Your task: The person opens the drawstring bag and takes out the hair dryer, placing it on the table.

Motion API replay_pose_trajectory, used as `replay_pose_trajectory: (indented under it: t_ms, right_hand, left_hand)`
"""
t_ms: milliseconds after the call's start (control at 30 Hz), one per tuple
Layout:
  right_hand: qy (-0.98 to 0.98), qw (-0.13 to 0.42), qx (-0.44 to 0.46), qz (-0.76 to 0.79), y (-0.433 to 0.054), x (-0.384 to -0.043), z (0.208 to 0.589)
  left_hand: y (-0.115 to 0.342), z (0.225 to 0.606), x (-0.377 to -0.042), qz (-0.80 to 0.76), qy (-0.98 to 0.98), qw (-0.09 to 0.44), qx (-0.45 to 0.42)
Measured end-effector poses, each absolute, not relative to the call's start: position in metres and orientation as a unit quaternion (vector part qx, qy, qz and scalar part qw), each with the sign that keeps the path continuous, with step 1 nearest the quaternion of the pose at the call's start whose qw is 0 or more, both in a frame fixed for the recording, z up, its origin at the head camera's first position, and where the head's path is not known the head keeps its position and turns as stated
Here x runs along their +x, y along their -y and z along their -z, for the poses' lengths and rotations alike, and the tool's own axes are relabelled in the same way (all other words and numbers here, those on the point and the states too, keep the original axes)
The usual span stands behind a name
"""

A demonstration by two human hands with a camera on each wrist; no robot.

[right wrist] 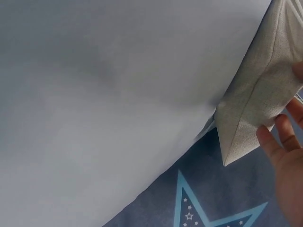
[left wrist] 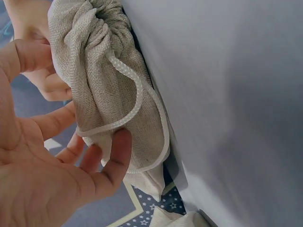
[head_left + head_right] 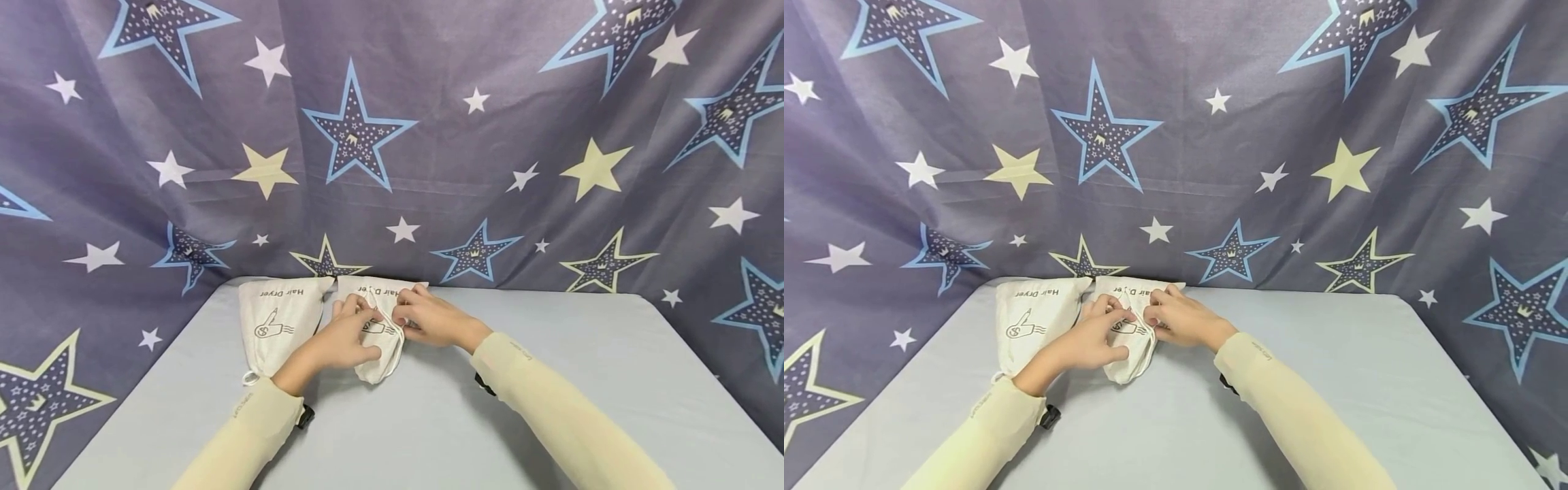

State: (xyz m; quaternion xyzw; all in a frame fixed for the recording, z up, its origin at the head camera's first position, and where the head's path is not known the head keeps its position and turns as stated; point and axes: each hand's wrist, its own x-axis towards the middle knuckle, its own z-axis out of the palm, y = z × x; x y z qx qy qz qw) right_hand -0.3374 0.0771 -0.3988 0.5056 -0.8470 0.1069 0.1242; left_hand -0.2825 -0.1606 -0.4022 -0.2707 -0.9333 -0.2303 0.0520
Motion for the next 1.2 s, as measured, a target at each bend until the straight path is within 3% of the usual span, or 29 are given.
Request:
replay_pose_trajectory:
  t_ms: [300,1200]
  right_hand:
    - [0.85,0.11,0.504,-0.105,-0.085,-0.335,0.395]
    - [0.856,0.109,0.5,-0.068,-0.123,-0.324,0.391]
  left_hand:
    - [0.153,0.399,-0.28,0.218,0.927,0.057,-0.3]
    - [0.124,0.399,-0.284,0.215,0.915,-0.004,-0.34]
